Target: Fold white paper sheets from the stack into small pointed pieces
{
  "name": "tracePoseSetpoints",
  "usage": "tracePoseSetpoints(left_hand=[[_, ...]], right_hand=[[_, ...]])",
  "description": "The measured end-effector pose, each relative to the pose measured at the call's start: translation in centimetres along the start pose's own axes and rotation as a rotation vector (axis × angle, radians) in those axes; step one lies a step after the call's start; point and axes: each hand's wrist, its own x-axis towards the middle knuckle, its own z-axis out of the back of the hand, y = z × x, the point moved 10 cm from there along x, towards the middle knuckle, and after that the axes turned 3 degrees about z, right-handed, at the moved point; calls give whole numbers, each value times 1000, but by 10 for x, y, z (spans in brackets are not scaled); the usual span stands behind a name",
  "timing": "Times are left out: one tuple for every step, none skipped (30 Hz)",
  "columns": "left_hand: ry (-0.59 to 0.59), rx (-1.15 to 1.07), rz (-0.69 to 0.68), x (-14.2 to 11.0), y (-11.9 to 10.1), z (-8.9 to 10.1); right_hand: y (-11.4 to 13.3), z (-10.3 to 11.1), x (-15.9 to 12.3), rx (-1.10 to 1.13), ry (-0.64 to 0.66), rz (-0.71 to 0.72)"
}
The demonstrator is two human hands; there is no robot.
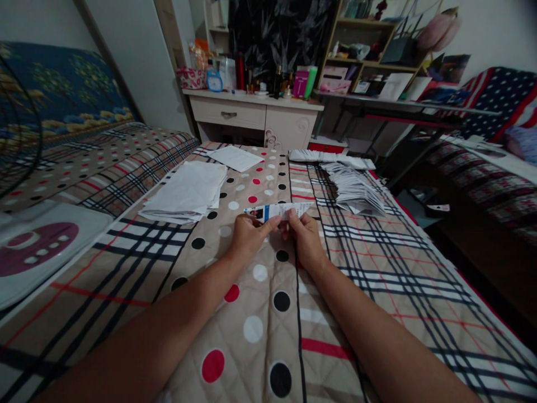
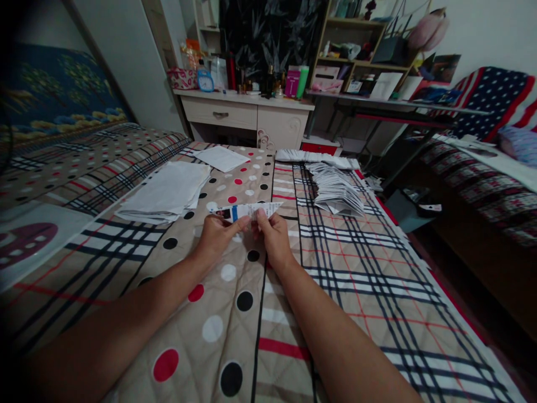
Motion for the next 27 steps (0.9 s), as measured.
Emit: tracePoseSetpoints(left_hand=[[11,-12,4,0,0,-2],[30,-31,8,-1,0,-4],[50,-52,11,-2,0,-6],[68,-68,14,-3,0,-8],[80,-73,17,-3,-1,-10],[82,-67,21,-4,-1,-10],[80,-55,24,-5,-2,-10],[84,-37,27,-6,-2,-10],[94,-18,31,-6,-2,-10],[112,-4,39,-6,-2,-11],[135,-1,54,-6,-1,-12],[161,-6,79,-6,2,-14],[184,-16,111,-5,6,-15],[197,-30,147,-4,12,-15],[200,-49,184,-3,17,-14],[196,-70,219,-1,22,-12],[183,-94,248,1,27,-9],[164,-121,274,3,30,-6],[147,-150,296,4,33,-4],[140,-178,315,6,34,-2],[136,-203,327,6,33,-1],[136,-222,333,7,32,-1],[138,-235,335,7,31,-1],[138,-244,335,7,29,-1],[132,-252,332,7,29,0],[122,-257,328,7,29,1],[112,-258,322,8,29,2]], right_hand=[[-1,1,0,-25,1,-4],[-1,2,0,-56,3,-6],[-1,3,0,-85,1,-3],[1,4,0,-107,-4,6],[2,5,0,-120,-13,17],[5,7,0,-123,-28,29],[7,9,-1,-122,-47,41],[8,10,-1,-123,-64,51],[9,12,-2,-126,-77,60],[10,12,-2,-130,-85,65],[11,12,-2,-133,-88,69],[11,12,-2,-140,-86,72],[11,12,-1,-149,-81,73],[10,12,-1,-162,-72,74],[10,12,0,-177,-64,76],[10,12,0,-194,-56,79],[10,13,0,-210,-53,88],[12,15,1,-229,-55,103],[14,16,1,-255,-60,126],[17,17,1,-286,-64,155],[19,16,1,-318,-60,184],[21,14,0,-342,-45,204],[21,11,0,-349,-23,210],[20,8,0,-333,4,199],[18,5,0,-295,29,180],[16,2,0,-248,51,158],[14,0,-1,-203,71,136]])
